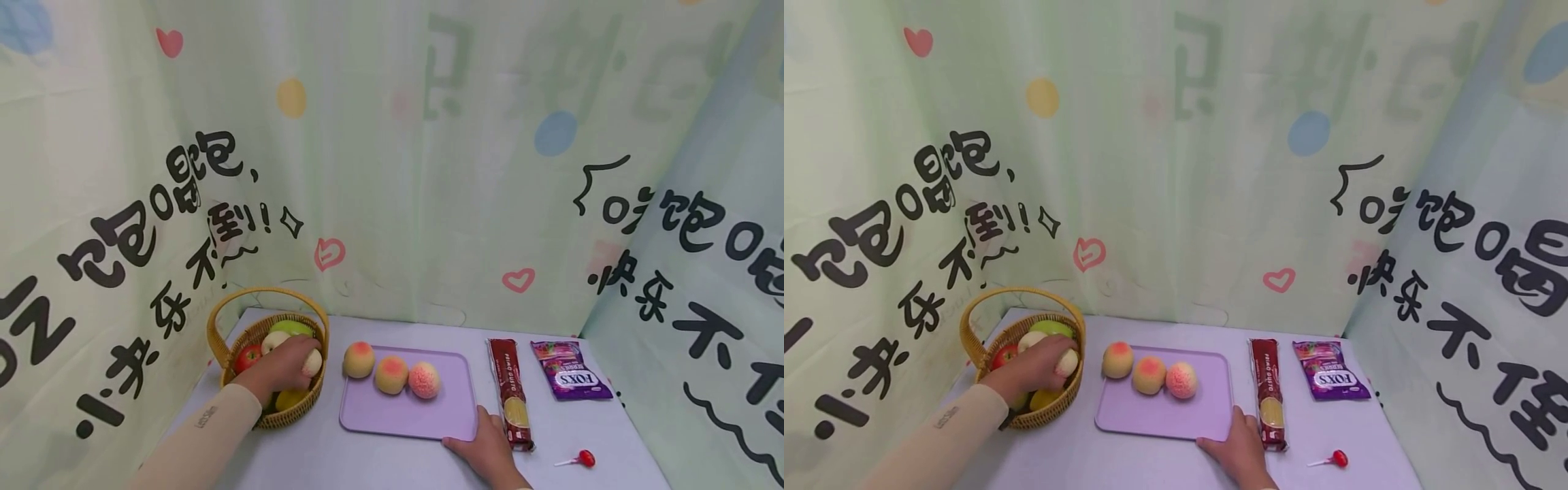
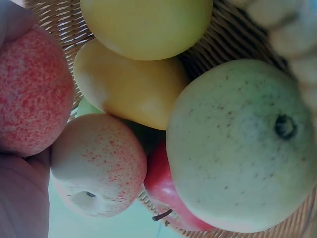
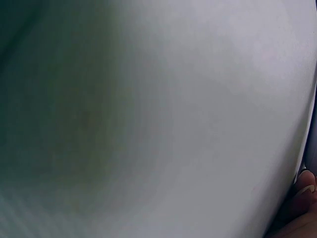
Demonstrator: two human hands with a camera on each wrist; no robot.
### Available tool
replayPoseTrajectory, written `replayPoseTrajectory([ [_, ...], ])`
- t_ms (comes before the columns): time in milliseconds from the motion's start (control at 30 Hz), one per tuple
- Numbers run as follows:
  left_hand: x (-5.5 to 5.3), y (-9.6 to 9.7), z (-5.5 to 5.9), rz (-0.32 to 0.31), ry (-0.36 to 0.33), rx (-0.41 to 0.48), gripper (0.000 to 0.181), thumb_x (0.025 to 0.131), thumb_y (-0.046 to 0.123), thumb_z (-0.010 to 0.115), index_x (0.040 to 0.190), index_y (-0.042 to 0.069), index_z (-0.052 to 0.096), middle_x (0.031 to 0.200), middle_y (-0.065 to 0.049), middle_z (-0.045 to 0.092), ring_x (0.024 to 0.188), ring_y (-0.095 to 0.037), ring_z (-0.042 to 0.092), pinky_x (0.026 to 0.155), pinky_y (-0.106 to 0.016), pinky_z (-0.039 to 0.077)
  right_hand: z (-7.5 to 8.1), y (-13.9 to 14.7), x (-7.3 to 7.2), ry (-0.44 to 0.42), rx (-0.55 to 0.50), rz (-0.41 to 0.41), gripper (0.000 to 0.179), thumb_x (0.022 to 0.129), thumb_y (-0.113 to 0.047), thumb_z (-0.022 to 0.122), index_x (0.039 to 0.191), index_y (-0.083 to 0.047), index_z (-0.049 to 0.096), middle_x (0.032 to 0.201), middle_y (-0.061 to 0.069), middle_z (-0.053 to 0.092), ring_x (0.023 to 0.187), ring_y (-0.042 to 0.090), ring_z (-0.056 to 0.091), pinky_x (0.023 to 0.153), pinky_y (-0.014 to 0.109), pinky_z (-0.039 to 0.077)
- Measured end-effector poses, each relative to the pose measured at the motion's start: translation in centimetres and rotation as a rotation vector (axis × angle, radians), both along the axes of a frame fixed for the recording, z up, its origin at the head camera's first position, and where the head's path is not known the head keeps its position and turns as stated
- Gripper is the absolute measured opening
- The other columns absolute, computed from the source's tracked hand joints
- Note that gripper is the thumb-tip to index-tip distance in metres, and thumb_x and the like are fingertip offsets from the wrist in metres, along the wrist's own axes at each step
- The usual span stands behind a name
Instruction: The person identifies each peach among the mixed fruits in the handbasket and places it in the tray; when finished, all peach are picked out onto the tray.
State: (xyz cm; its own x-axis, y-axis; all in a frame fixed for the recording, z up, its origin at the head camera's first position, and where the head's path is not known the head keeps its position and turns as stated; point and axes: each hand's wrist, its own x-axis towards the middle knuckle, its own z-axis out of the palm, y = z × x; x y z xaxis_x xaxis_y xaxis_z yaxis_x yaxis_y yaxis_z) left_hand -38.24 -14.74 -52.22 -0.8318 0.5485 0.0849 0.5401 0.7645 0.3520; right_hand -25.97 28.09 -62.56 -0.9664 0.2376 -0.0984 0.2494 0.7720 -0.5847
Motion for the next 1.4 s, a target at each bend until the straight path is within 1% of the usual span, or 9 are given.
replayPoseTrajectory([
  [100,0.0,-0.2,-0.3,0.036,-0.029,0.033,0.064,0.071,0.005,0.079,0.132,0.002,0.060,0.136,-0.013,0.060,0.125,-0.030,0.056,0.104,-0.047,0.051,0.0,-0.1,0.1,0.002,-0.003,0.001,0.119,0.061,-0.062,0.092,0.144,0.008,0.044,0.119,0.024,0.056,0.101,0.031,0.053,0.094,0.055,0.050],
  [300,0.2,-0.5,-0.5,0.064,-0.016,0.125,0.060,0.070,0.006,0.079,0.127,0.003,0.062,0.130,-0.010,0.063,0.119,-0.028,0.058,0.103,-0.048,0.051,-0.2,0.0,0.0,0.000,0.001,0.007,0.119,0.061,-0.063,0.091,0.144,0.007,0.044,0.118,0.023,0.056,0.101,0.031,0.053,0.094,0.054,0.050],
  [467,0.6,-0.8,-0.3,0.087,-0.014,0.175,0.059,0.070,0.008,0.079,0.127,0.002,0.062,0.129,-0.009,0.064,0.115,-0.026,0.058,0.101,-0.048,0.052,-0.2,0.0,0.0,0.004,0.007,0.004,0.121,0.060,-0.064,0.090,0.145,0.008,0.043,0.118,0.024,0.055,0.102,0.032,0.053,0.094,0.054,0.050],
  [600,1.1,-1.1,0.1,0.153,-0.051,0.216,0.061,0.072,0.008,0.081,0.130,0.007,0.063,0.135,-0.009,0.061,0.115,-0.025,0.057,0.098,-0.046,0.054,-0.3,0.0,0.0,-0.005,0.004,0.004,0.122,0.060,-0.064,0.090,0.146,0.008,0.042,0.119,0.024,0.055,0.102,0.032,0.053,0.095,0.054,0.050],
  [733,1.6,-1.5,0.5,0.196,-0.079,0.253,0.063,0.073,0.008,0.082,0.132,0.010,0.062,0.140,-0.010,0.058,0.116,-0.026,0.056,0.095,-0.044,0.055,-0.3,-0.1,0.0,-0.027,0.004,0.002,0.125,0.061,-0.066,0.089,0.148,0.009,0.039,0.122,0.027,0.054,0.104,0.033,0.053,0.098,0.057,0.049],
  [933,2.0,-1.9,1.0,0.198,-0.074,0.312,0.064,0.076,0.010,0.084,0.135,0.007,0.060,0.139,-0.011,0.058,0.109,-0.026,0.056,0.088,-0.041,0.056,-0.2,0.1,-0.1,-0.018,0.005,0.005,0.127,0.062,-0.066,0.089,0.149,0.009,0.037,0.125,0.029,0.053,0.108,0.036,0.054,0.100,0.059,0.047],
  [1067,2.2,-1.9,1.2,0.201,-0.073,0.327,0.064,0.076,0.012,0.085,0.134,0.010,0.060,0.138,-0.009,0.058,0.100,-0.024,0.057,0.082,-0.037,0.055,-0.1,0.2,-0.2,-0.011,0.008,0.007,0.126,0.061,-0.067,0.088,0.149,0.009,0.038,0.123,0.028,0.054,0.107,0.035,0.053,0.098,0.058,0.048],
  [1300,2.5,-1.9,1.8,0.219,-0.086,0.342,0.063,0.077,0.013,0.085,0.134,0.011,0.060,0.138,-0.009,0.057,0.098,-0.024,0.058,0.082,-0.037,0.056,-0.3,0.3,-0.2,-0.005,0.005,0.012,0.126,0.061,-0.068,0.088,0.148,0.009,0.038,0.122,0.027,0.054,0.105,0.034,0.053,0.097,0.057,0.048],
  [1400,2.6,-1.8,2.0,0.227,-0.087,0.343,0.061,0.077,0.014,0.085,0.134,0.014,0.060,0.138,-0.008,0.057,0.097,-0.024,0.058,0.081,-0.036,0.057,-0.3,0.2,-0.2,-0.012,0.001,0.011,0.127,0.061,-0.068,0.088,0.148,0.009,0.038,0.122,0.028,0.053,0.105,0.034,0.053,0.097,0.057,0.048],
])
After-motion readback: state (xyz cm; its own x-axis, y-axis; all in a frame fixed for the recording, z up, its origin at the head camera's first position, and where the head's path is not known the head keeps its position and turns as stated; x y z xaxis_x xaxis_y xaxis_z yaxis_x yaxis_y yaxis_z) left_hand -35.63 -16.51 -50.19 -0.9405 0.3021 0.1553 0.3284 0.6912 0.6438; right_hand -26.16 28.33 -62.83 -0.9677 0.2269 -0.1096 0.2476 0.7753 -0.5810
